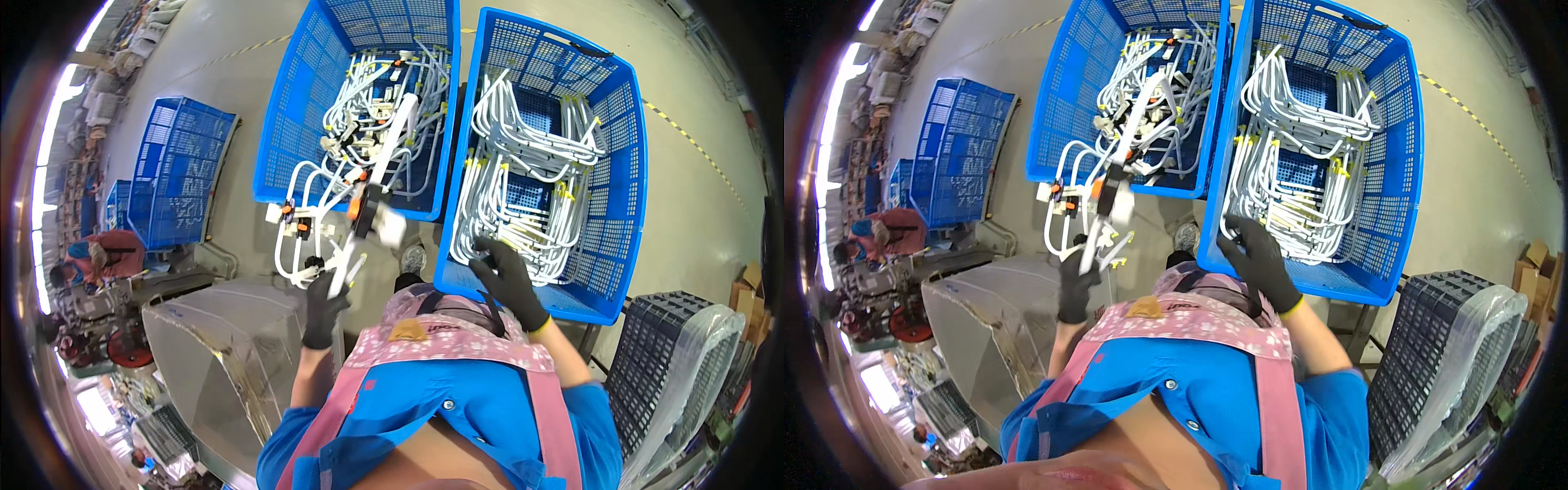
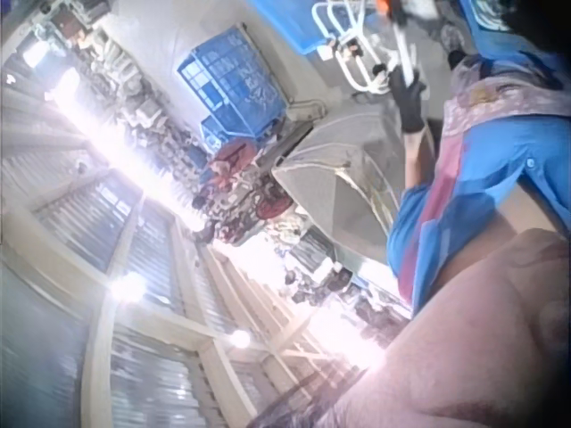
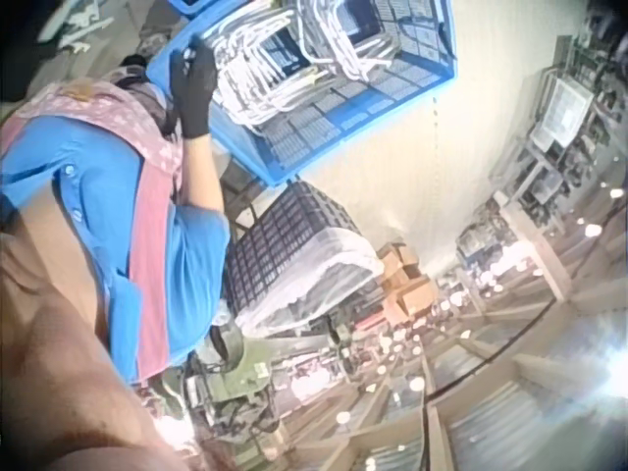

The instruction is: The person picks white cable assemblies from blue crates, inserts small light-blue plastic pieces into the cable ends, and places the assembled units into a gray bin. The process is repeated multiple times in a factory setting.

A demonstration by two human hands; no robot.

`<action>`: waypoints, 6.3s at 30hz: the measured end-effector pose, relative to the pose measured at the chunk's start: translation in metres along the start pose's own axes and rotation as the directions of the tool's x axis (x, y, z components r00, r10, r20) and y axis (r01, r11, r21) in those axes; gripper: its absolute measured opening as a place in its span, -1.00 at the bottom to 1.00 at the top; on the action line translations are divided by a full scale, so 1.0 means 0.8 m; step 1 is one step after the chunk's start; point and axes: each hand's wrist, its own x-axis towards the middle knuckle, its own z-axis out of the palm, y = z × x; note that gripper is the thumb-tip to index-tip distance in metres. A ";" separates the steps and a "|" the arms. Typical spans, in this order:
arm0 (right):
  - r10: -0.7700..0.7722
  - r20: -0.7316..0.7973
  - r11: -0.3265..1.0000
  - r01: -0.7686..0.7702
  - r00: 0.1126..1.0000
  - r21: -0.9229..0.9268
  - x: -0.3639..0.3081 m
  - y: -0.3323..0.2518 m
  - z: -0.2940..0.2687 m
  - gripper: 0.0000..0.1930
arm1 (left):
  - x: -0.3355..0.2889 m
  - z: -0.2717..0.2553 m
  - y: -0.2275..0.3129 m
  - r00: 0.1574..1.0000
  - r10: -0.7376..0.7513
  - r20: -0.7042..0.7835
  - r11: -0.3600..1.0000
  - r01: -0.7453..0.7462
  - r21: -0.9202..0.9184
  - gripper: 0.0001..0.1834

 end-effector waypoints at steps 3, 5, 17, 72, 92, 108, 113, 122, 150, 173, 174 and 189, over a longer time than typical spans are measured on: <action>-0.358 -0.140 0.917 0.319 0.923 -0.241 0.058 0.024 -0.021 -0.25 | -0.088 -0.044 0.036 0.994 0.100 0.050 0.981 -0.090 -0.170 -0.84; -0.432 -0.237 0.891 0.372 0.870 -0.260 0.087 0.026 -0.021 -0.15 | -0.150 -0.066 0.072 0.986 -0.136 -0.100 0.962 0.155 0.225 -0.82; -0.547 0.027 0.807 0.518 0.837 0.283 0.046 0.021 0.123 -0.87 | -0.299 -0.100 0.209 0.975 -0.217 -0.046 0.972 0.221 0.086 -0.36; -0.037 -0.109 0.889 -0.017 0.993 -0.457 -0.066 0.178 -0.032 -0.69 | -0.205 0.022 -0.007 0.786 -0.609 0.108 0.745 0.520 0.418 -0.57; -0.206 -0.976 0.922 -0.348 -0.066 -0.171 -0.621 -0.010 0.059 -0.74 | -0.209 -0.159 0.015 0.918 -0.044 0.395 0.990 -0.013 0.141 -0.74; -0.194 -0.970 0.947 -0.232 0.144 -0.224 -0.862 -0.033 0.172 -0.82 | -0.390 -0.023 0.138 0.199 0.180 0.963 0.752 -0.660 -0.004 -0.58; -0.080 -0.996 0.958 -0.279 -0.026 -0.069 -0.944 -0.029 0.205 -0.85 | -0.440 0.083 0.145 -0.167 0.073 0.983 0.590 -0.787 -0.178 -0.57; -0.142 -0.988 0.428 -0.904 -0.063 -0.004 -0.990 -0.020 0.264 -0.84 | -0.531 0.278 0.182 -0.605 -0.166 0.778 0.524 -0.723 -0.451 -0.58; 0.418 -0.814 0.160 -0.850 -0.403 0.503 -0.849 0.003 0.086 -0.91 | -0.560 1.075 0.370 -0.927 0.116 0.357 -0.150 -0.372 -0.916 -0.69; 0.462 -0.749 0.309 -0.705 -0.475 0.638 -0.837 0.038 0.046 -0.79 | -0.595 1.062 0.366 -0.458 0.165 0.873 -0.102 -0.889 -0.447 -0.53; 0.480 -0.728 0.290 -0.694 -0.490 0.658 -0.837 0.037 0.045 -0.79 | -0.596 1.064 0.354 -0.440 0.201 0.875 -0.101 -0.898 -0.429 -0.52; 0.441 -0.717 0.296 -0.667 -0.540 0.684 -0.861 0.041 0.069 -0.87 | -0.629 1.020 0.416 -0.546 0.543 0.638 0.155 -0.681 -0.715 -0.86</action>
